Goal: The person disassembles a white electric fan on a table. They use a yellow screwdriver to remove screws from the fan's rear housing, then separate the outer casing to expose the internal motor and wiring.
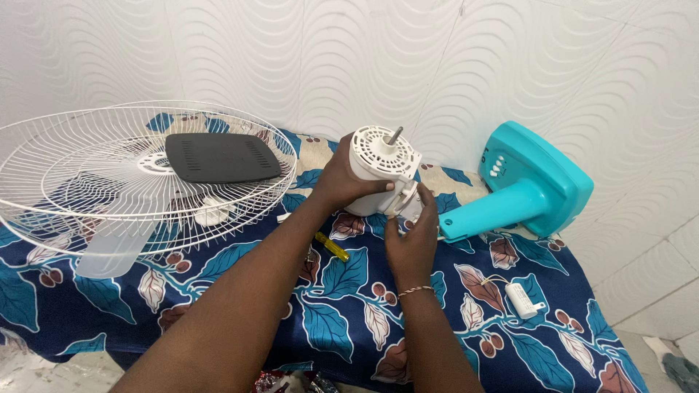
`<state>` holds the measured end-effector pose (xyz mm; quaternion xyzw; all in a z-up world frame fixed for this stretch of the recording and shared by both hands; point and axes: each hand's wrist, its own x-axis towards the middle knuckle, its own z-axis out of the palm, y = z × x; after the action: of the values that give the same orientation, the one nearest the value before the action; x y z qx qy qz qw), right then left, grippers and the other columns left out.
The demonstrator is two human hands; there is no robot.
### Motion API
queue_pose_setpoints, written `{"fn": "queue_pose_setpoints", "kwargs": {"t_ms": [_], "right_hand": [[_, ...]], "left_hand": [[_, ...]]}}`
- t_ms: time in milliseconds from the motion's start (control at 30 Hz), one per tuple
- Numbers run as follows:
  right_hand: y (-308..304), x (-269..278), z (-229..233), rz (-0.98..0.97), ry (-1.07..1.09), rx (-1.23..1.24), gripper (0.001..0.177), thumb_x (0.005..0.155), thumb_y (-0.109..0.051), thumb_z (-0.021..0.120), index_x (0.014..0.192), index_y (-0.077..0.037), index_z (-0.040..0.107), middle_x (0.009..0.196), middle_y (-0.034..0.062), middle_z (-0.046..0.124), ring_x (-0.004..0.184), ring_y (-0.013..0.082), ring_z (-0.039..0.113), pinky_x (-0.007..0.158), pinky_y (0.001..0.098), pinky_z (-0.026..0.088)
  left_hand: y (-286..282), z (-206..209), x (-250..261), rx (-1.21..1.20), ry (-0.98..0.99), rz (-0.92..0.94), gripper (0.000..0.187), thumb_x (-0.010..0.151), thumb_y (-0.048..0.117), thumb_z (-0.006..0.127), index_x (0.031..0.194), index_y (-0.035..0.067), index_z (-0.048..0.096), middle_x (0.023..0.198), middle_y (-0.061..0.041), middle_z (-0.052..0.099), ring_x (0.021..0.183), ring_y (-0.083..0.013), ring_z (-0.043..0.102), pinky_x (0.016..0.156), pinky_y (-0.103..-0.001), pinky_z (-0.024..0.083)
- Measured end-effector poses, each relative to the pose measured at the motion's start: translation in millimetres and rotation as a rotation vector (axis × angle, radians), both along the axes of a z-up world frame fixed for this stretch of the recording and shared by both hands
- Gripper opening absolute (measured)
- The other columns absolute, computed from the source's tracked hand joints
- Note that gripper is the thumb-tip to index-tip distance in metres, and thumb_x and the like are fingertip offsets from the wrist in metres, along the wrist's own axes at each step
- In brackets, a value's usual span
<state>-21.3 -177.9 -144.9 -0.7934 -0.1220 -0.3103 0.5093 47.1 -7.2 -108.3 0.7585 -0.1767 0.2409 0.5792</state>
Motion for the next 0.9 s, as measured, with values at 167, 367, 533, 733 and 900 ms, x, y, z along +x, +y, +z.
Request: {"fn": "queue_pose_setpoints", "kwargs": {"t_ms": [167,367,533,733,900], "right_hand": [[-2,11,5,-0.165,-0.324,-0.194,0.071,0.086,-0.007,0.074,0.148,0.0,0.04,0.149,0.0249,0.049,0.149,0.046,0.037,0.12,0.0537,0.033],[-8,40,25,-0.1,-0.355,-0.29,0.068,0.089,-0.018,0.075,0.147,0.0,0.044,0.148,0.0264,0.05,0.148,0.0455,0.04,0.12,0.0529,0.034],[-20,62,46,0.094,-0.24,-0.405,0.073,0.088,-0.029,0.079,0.148,-0.002,0.048,0.15,0.0254,0.052,0.144,0.0438,0.045,0.118,0.0505,0.037],[-40,68,78,0.206,-0.175,-0.647,0.078,0.085,-0.04,0.083,0.149,-0.008,0.052,0.152,0.0218,0.052,0.147,0.0408,0.044,0.118,0.0492,0.038],[-37,70,103,0.249,-0.07,-0.787,0.093,0.074,-0.05,0.085,0.147,-0.007,0.048,0.151,0.0208,0.051,0.14,0.0377,0.047,0.112,0.0458,0.041]], "left_hand": [[-1,-1,3,-0.053,-0.107,-0.051,0.116,0.06,0.041,0.098,0.148,-0.003,0.035,0.139,-0.017,0.061,0.133,-0.028,0.06,0.112,-0.039,0.048],[-1,-7,6,-0.085,-0.118,-0.051,0.113,0.062,0.038,0.098,0.146,-0.004,0.036,0.138,-0.017,0.061,0.131,-0.0266,0.06,0.111,-0.038,0.048],[1,-11,15,-0.137,-0.132,-0.096,0.112,0.062,0.035,0.098,0.147,-0.003,0.035,0.139,-0.017,0.06,0.132,-0.0266,0.06,0.111,-0.038,0.05],[2,-12,21,-0.119,-0.08,-0.095,0.113,0.061,0.033,0.099,0.146,-0.002,0.034,0.138,-0.018,0.059,0.131,-0.0262,0.06,0.11,-0.038,0.051],[6,-6,19,-0.09,-0.021,-0.063,0.117,0.057,0.034,0.099,0.147,-0.001,0.033,0.139,-0.018,0.059,0.131,-0.0265,0.06,0.108,-0.038,0.051]]}}
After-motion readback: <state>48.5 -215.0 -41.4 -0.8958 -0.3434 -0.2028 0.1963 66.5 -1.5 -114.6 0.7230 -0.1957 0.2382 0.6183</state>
